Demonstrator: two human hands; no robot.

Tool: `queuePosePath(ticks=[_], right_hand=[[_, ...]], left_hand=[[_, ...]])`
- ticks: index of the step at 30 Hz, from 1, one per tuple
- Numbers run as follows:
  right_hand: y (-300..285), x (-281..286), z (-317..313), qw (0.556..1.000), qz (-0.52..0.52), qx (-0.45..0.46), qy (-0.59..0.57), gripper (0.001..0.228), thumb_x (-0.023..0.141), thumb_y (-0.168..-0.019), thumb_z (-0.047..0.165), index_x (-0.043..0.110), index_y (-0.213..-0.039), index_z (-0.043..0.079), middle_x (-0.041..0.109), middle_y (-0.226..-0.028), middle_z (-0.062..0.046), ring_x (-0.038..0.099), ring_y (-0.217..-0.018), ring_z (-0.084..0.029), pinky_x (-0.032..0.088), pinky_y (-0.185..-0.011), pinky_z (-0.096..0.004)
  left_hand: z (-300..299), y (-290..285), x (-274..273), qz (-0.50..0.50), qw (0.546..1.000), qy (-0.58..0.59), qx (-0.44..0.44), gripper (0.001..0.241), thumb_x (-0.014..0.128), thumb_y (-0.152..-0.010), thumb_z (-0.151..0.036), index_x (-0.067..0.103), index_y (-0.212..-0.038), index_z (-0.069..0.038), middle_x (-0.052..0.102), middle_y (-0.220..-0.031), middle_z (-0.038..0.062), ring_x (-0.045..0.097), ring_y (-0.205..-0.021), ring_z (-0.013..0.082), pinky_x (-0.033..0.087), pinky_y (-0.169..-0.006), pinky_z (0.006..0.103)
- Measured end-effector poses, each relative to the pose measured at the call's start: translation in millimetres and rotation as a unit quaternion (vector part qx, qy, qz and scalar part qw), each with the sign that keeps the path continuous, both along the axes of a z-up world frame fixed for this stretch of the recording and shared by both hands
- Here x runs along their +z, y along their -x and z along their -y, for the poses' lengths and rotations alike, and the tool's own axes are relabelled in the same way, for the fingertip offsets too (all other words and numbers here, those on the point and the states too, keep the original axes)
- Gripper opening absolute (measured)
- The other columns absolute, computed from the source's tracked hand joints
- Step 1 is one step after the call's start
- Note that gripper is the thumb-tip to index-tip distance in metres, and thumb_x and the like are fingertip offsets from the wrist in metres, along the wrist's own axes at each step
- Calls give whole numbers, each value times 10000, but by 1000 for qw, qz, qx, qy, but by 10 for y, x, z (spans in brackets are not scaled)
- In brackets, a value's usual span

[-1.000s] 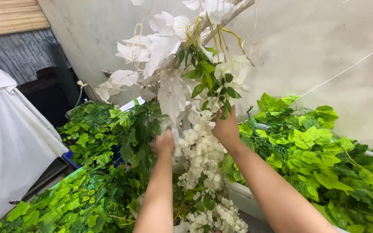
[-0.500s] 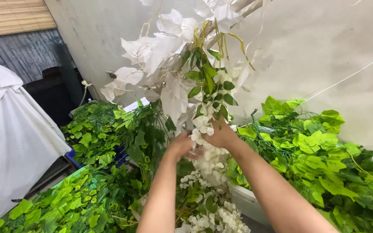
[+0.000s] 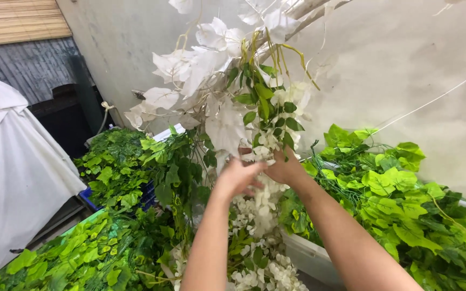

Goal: Arranging artificial flowers and leaves on a decorative archway by weaving stems into the structure.

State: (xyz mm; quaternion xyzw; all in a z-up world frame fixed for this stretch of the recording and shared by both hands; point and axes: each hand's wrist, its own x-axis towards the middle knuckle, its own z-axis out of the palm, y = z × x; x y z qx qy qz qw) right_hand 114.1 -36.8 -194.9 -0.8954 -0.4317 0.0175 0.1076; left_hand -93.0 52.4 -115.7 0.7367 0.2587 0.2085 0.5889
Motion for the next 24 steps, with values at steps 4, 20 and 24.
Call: queuePosePath(ticks=[4,20,24], right_hand=[[336,170,-50,955,268,107,-73,474,468,-890,458,713,-1100,110,681,-1222,-217,580,-1271,-359,236,-1135,-550],[418,633,643,742,-468,-6,-480,383,505,-848,91,649,-1129,-126,573,-1116,-299,655,-910,-490,646,-709,-699],[275,480,603,705,-353,-132,-601,364,521,-910,129,636,-1220,-25,569,-1185,-312,689,-851,-539,673,-553,-554]], left_hand=[[297,55,265,2,994,50,-101,934,729,-902,-340,241,-1580,76,414,-1430,424,670,-1068,488,620,-780,573],[-740,-44,-189,98,983,-88,129,351,384,-1003,-35,660,-1186,83,663,-1059,267,745,-833,395,666,-506,495],[-59,247,212,61,970,-150,179,499,573,-935,-209,597,-1378,20,572,-1361,234,558,-1304,455,500,-1063,602]])
